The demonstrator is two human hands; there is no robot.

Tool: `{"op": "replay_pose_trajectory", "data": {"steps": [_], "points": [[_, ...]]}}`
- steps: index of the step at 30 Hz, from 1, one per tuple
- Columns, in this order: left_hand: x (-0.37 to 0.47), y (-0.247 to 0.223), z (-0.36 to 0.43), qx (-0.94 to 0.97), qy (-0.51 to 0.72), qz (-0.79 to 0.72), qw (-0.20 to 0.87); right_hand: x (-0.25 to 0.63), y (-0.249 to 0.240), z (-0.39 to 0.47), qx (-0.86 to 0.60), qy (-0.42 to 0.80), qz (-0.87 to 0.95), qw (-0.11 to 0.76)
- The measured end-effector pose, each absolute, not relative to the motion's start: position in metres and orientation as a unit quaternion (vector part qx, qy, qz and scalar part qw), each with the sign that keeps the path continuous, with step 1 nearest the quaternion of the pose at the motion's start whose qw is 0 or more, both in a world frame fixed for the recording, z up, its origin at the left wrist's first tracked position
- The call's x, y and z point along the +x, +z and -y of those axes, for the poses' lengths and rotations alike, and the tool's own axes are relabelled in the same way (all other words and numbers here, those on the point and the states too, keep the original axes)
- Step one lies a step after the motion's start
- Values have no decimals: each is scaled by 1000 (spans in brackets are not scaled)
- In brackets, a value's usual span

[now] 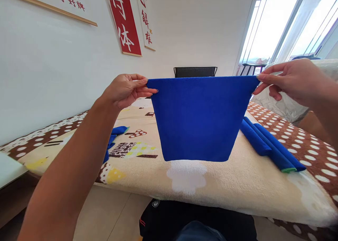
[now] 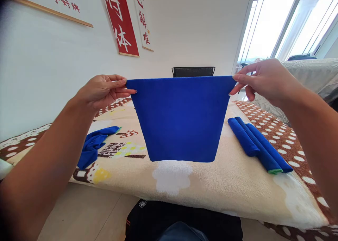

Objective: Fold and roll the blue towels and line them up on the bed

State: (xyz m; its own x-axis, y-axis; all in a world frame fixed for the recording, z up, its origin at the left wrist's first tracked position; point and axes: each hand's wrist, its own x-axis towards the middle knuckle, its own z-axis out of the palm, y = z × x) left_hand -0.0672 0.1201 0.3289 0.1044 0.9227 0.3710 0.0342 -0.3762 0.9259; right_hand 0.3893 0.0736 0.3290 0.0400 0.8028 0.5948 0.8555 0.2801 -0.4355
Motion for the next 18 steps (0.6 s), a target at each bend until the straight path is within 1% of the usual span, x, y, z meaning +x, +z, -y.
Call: {"op": "replay_pose_trajectory", "data": {"steps": [3,18], "points": [[-66,329,-120,623,549,-381,407,385,331,-71,-612,31,678,406],[-68,328,-122,625,544,-379,412,375,334,-64,-620,25,667,412]]}}
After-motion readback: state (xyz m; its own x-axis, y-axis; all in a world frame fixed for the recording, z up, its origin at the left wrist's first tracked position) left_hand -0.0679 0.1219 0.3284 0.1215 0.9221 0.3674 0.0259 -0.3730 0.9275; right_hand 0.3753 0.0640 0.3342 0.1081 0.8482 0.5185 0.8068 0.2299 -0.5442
